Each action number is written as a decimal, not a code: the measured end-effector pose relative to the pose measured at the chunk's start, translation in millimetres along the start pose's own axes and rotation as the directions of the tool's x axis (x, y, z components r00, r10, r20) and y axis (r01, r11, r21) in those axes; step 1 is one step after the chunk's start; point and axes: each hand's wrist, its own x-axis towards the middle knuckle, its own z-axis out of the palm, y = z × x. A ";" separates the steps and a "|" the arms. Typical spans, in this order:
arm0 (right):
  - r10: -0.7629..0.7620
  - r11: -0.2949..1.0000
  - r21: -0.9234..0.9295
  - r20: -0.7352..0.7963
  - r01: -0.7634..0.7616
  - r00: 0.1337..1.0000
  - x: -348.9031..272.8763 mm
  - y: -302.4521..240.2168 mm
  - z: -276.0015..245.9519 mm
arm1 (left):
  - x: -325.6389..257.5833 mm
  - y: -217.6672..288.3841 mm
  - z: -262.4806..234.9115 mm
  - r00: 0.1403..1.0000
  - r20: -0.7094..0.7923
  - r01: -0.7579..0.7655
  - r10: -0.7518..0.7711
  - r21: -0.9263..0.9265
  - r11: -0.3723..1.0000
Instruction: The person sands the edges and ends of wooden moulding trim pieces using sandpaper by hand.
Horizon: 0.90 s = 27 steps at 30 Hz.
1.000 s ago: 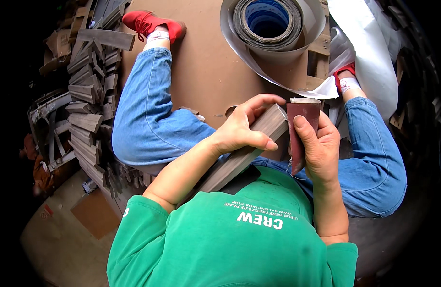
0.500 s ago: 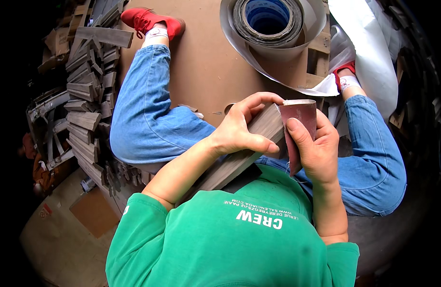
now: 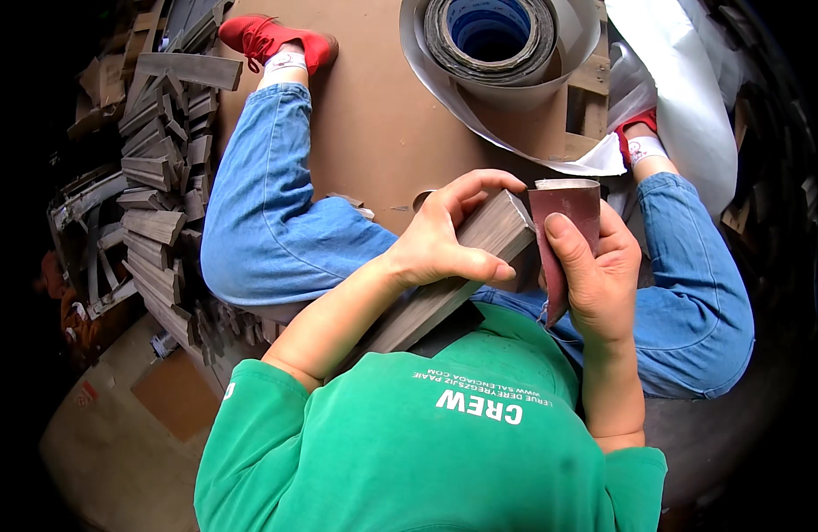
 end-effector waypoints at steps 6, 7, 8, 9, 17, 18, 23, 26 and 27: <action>0.011 0.996 -0.088 -0.015 -0.012 1.000 -4.5 11.8 -6.3 | -0.1 0.7 -3.3 0.997 0.040 0.065 -0.066 0.041 0.997; -0.027 0.992 -0.124 -0.052 0.021 0.998 -9.1 15.4 -9.8 | -0.5 -0.2 -3.6 0.994 0.048 0.099 -0.101 0.031 0.995; 0.009 0.990 -0.142 -0.077 -0.020 0.997 -12.0 17.6 -15.4 | -0.1 -1.4 -6.4 0.995 0.048 0.088 -0.087 -0.009 0.996; 0.010 0.989 -0.143 -0.075 -0.020 0.997 -12.8 19.2 -17.1 | -0.3 0.0 -7.7 0.995 0.047 0.087 -0.086 -0.011 0.996; 0.003 0.998 -0.068 0.030 -0.001 1.000 -1.0 6.8 -0.3 | -2.0 3.7 -1.6 0.998 0.045 0.040 -0.041 0.036 0.999; -0.009 0.998 -0.069 -0.006 0.009 1.000 -5.1 11.5 -3.1 | -1.6 -1.7 -0.6 0.997 0.066 0.035 -0.037 0.040 0.999; 0.004 0.995 -0.103 -0.080 -0.013 0.997 -24.5 22.3 -18.5 | -0.7 -12.3 2.9 0.987 0.123 0.090 -0.104 0.120 0.989; 0.022 0.997 -0.069 -0.121 -0.031 0.992 -30.5 31.7 -24.6 | -3.5 -2.9 -4.1 0.994 0.057 0.095 -0.096 0.022 0.995; 0.064 0.998 -0.006 -0.151 -0.065 0.987 -31.1 33.1 -25.1 | -0.3 -0.1 -4.0 0.994 0.058 0.092 -0.093 0.023 0.996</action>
